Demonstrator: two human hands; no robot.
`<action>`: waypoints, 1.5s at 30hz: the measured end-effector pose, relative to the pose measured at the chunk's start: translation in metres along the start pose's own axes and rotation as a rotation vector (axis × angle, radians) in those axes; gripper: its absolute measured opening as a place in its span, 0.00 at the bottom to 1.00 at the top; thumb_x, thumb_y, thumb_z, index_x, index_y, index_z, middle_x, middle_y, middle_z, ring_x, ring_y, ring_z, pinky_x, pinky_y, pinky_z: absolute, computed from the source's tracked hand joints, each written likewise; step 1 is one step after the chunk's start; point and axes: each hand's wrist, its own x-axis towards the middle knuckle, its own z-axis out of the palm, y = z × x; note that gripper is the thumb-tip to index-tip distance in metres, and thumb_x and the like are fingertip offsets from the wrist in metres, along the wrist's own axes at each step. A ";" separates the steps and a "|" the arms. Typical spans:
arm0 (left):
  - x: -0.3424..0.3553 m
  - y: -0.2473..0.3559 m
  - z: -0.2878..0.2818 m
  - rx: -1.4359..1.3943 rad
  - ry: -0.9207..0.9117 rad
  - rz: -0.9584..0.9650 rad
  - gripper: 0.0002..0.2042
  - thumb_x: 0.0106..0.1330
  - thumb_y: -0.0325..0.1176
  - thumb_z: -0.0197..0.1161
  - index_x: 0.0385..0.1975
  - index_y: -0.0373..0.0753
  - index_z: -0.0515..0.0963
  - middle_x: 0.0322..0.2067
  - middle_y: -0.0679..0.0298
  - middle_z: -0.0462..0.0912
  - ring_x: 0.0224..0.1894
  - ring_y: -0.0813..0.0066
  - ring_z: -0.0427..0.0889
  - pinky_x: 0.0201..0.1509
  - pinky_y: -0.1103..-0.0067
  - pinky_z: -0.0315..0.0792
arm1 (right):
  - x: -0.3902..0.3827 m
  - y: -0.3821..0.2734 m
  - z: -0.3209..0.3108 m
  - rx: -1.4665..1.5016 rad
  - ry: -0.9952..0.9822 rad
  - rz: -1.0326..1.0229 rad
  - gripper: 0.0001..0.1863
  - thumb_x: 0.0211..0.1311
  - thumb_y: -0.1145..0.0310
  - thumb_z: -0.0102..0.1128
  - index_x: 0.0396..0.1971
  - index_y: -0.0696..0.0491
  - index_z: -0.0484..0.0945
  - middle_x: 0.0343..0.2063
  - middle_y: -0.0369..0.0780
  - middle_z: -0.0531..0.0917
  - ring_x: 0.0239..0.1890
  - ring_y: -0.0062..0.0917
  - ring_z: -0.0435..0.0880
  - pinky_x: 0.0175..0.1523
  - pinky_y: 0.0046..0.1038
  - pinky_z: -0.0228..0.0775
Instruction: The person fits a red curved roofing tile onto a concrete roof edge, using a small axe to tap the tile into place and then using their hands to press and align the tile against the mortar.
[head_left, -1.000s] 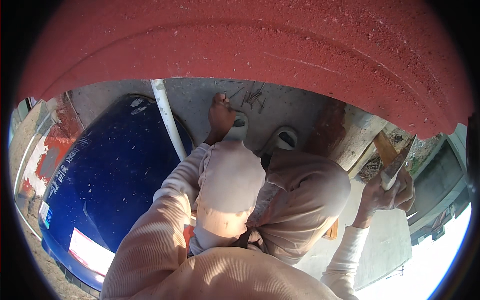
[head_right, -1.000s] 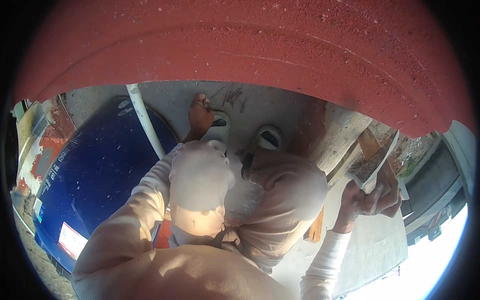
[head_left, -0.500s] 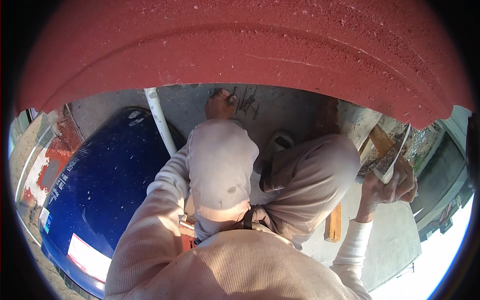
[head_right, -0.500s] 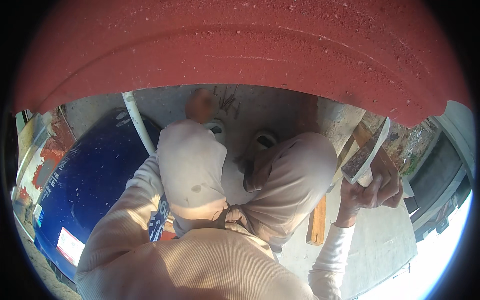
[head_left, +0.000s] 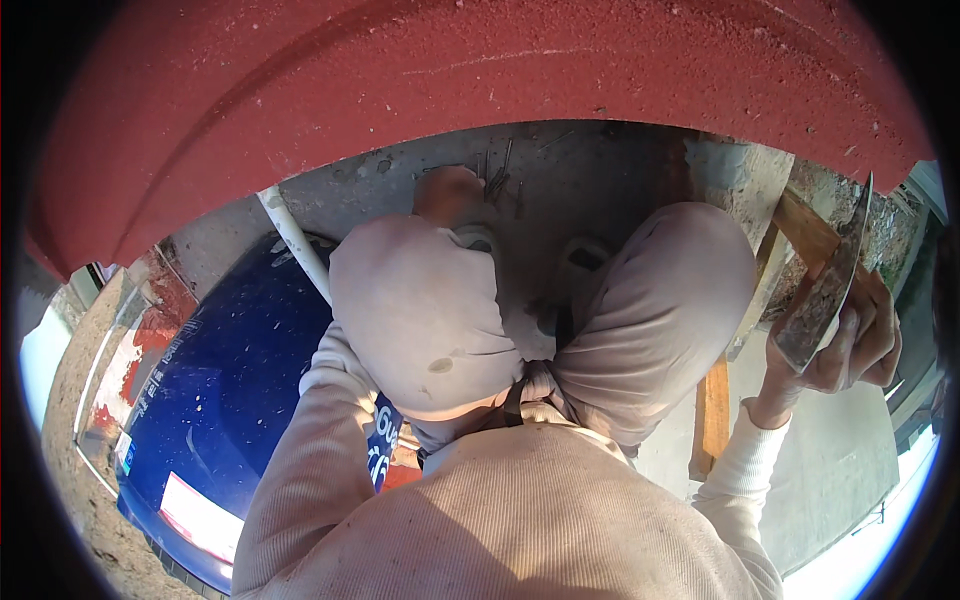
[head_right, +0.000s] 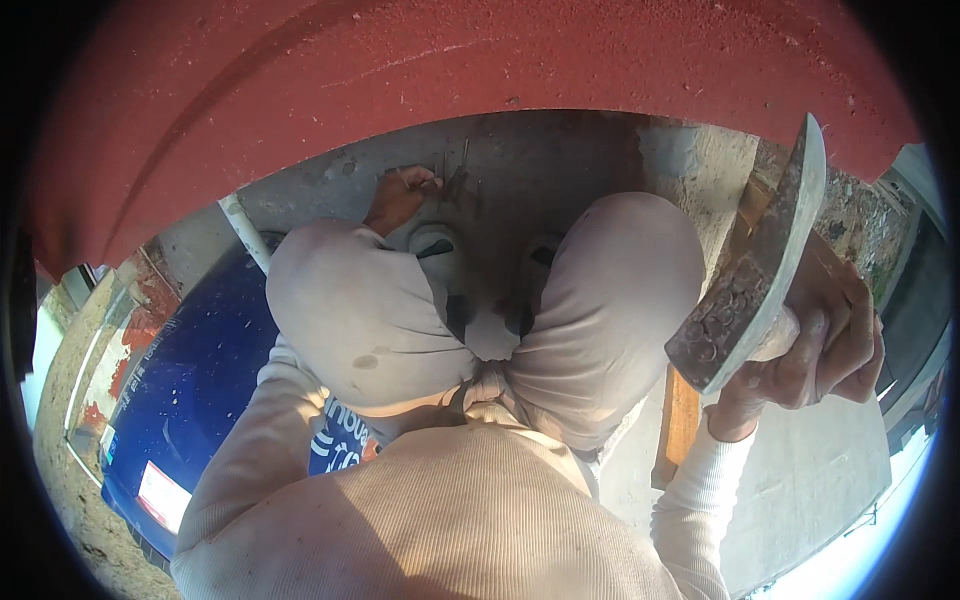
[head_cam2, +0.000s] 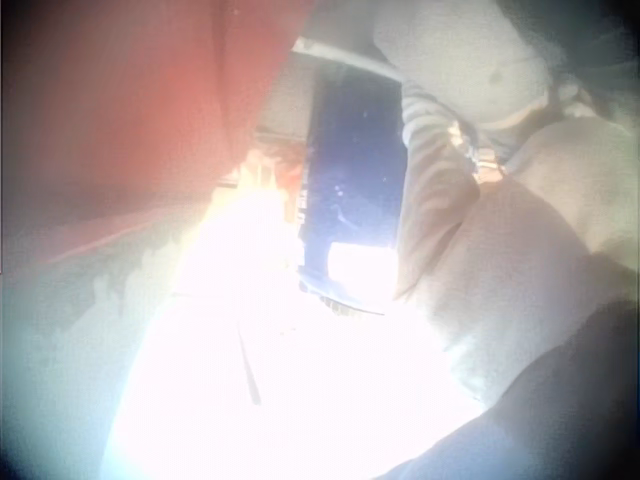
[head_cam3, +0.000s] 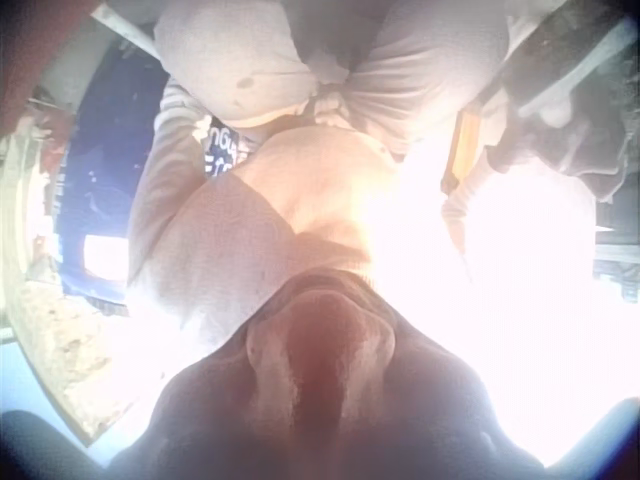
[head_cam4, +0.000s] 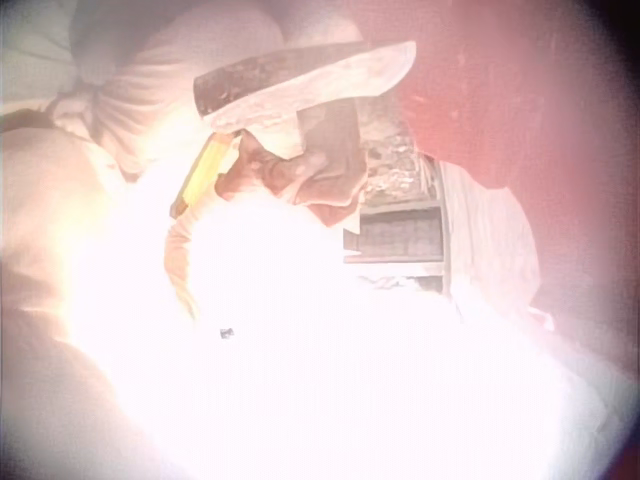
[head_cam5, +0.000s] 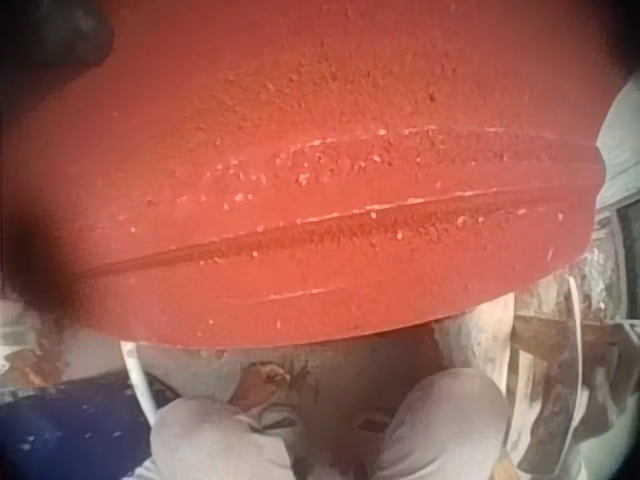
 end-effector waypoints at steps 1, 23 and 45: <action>0.005 0.002 -0.001 -0.003 0.015 0.024 0.13 0.62 0.41 0.72 0.37 0.37 0.87 0.31 0.60 0.90 0.35 0.74 0.86 0.43 0.73 0.77 | -0.005 0.006 0.005 0.001 0.001 0.017 0.17 0.61 0.59 0.75 0.40 0.51 0.76 0.41 0.43 0.88 0.53 0.35 0.75 0.57 0.34 0.63; 0.028 0.032 -0.009 0.160 0.063 0.029 0.10 0.62 0.34 0.68 0.38 0.37 0.88 0.34 0.58 0.90 0.36 0.68 0.88 0.44 0.73 0.79 | -0.004 0.020 0.016 0.136 0.158 -0.111 0.31 0.64 0.34 0.63 0.58 0.38 0.78 0.52 0.38 0.86 0.57 0.30 0.74 0.62 0.33 0.55; -0.032 0.025 -0.058 0.343 0.038 -0.017 0.12 0.66 0.40 0.65 0.43 0.41 0.82 0.39 0.60 0.88 0.41 0.64 0.87 0.47 0.69 0.79 | 0.001 -0.014 0.005 0.199 0.129 0.274 0.14 0.49 0.63 0.70 0.37 0.48 0.82 0.49 0.40 0.83 0.58 0.40 0.70 0.63 0.43 0.56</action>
